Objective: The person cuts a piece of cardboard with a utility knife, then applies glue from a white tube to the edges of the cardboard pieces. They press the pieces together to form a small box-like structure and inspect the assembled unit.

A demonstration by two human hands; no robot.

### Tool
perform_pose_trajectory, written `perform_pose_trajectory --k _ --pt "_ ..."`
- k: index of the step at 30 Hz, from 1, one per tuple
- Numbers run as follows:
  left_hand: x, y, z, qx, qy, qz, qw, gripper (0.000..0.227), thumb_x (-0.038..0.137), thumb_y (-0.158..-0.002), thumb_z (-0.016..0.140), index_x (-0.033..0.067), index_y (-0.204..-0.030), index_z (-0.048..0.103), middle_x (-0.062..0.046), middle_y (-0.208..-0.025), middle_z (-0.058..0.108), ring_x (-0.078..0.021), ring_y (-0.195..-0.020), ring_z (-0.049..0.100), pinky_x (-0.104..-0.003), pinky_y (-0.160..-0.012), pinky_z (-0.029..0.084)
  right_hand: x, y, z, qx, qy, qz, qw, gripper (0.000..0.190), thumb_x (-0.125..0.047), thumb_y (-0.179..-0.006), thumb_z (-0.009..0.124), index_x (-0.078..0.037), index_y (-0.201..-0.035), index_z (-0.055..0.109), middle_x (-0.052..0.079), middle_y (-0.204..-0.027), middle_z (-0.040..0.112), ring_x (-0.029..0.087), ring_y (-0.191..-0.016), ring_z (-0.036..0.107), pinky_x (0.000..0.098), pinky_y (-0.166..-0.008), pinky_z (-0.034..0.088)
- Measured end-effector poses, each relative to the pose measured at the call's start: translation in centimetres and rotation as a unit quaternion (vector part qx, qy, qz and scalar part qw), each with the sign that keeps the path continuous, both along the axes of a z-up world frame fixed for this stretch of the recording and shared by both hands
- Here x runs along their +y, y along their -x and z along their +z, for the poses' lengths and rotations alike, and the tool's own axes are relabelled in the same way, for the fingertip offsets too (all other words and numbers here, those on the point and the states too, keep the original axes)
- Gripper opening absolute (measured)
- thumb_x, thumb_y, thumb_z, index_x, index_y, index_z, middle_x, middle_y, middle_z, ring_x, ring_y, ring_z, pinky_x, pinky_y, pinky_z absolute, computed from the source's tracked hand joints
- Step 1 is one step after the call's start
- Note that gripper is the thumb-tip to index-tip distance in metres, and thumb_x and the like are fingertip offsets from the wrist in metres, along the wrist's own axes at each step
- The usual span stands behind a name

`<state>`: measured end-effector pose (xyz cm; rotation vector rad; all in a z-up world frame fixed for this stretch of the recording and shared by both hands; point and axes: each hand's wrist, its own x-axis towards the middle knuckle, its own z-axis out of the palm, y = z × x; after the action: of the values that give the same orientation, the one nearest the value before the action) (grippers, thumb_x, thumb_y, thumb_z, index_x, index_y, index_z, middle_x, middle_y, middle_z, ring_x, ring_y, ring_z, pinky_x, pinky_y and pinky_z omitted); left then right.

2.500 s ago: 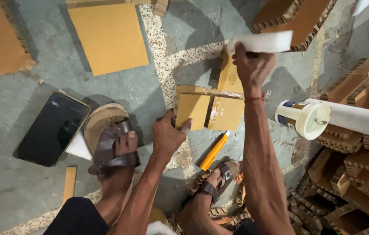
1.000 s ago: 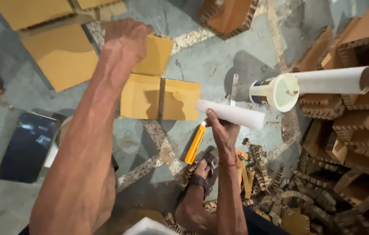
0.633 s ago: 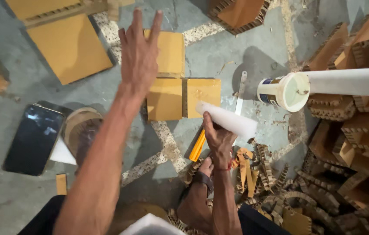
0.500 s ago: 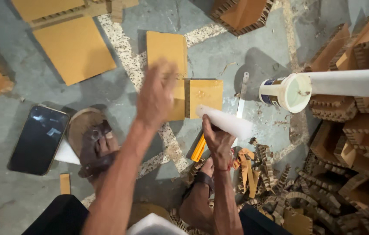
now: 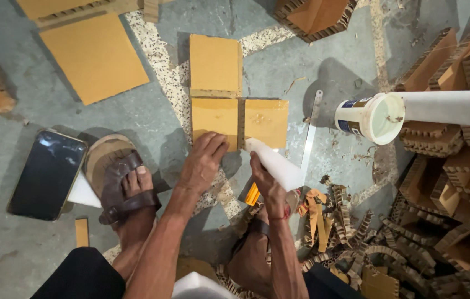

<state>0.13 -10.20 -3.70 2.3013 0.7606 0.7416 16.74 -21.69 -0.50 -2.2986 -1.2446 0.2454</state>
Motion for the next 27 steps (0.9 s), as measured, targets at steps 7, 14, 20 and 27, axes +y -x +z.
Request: perform_pose_trajectory --k 7,14,20,27 --pt "0.1 0.0 -0.3 -0.019 0.032 0.007 0.999 0.026 0.000 -0.079 0.066 -0.0020 -0.105 0.071 -0.011 -0.125 0.063 -0.0305 -0.127 0.056 -0.042 -0.111 0.048 1.5 -0.4 -1.6 -0.477 0.072 0.146 0.863 0.024 -0.020 -0.091 0.069 -0.014 -0.113 0.075 0.004 -0.107 0.076 0.020 -0.095 0.075 0.0316 -0.080 0.061" --pt "-0.1 -0.1 -0.9 -0.028 0.033 0.014 0.999 0.025 -0.001 -0.081 0.066 -0.0033 -0.106 0.070 -0.012 -0.128 0.061 -0.0331 -0.127 0.056 -0.044 -0.111 0.048 7.5 -1.5 1.0 0.016 -0.064 -0.008 0.998 0.017 -0.022 -0.095 0.072 -0.007 -0.098 0.079 0.006 -0.084 0.077 0.020 -0.073 0.076 0.0332 -0.067 0.060" --pt "-0.3 -0.2 -1.3 -0.042 0.030 0.027 0.998 0.023 0.000 -0.083 0.067 -0.0014 -0.106 0.070 -0.011 -0.128 0.061 -0.0319 -0.126 0.057 -0.044 -0.111 0.048 10.7 -3.1 2.1 -0.053 -0.042 0.033 0.997 0.019 -0.024 -0.093 0.073 -0.007 -0.088 0.081 0.006 -0.076 0.076 0.024 -0.066 0.073 0.0358 -0.064 0.057" --pt "0.1 -0.1 -0.1 -0.047 0.037 0.021 0.998 0.028 -0.006 -0.077 0.065 -0.0039 -0.105 0.069 -0.012 -0.125 0.063 -0.0326 -0.124 0.058 -0.045 -0.109 0.048 14.1 -4.2 3.4 0.078 0.005 -0.014 0.997 0.021 -0.022 -0.086 0.074 -0.002 -0.087 0.078 0.007 -0.070 0.076 0.019 -0.059 0.076 0.0312 -0.057 0.061"
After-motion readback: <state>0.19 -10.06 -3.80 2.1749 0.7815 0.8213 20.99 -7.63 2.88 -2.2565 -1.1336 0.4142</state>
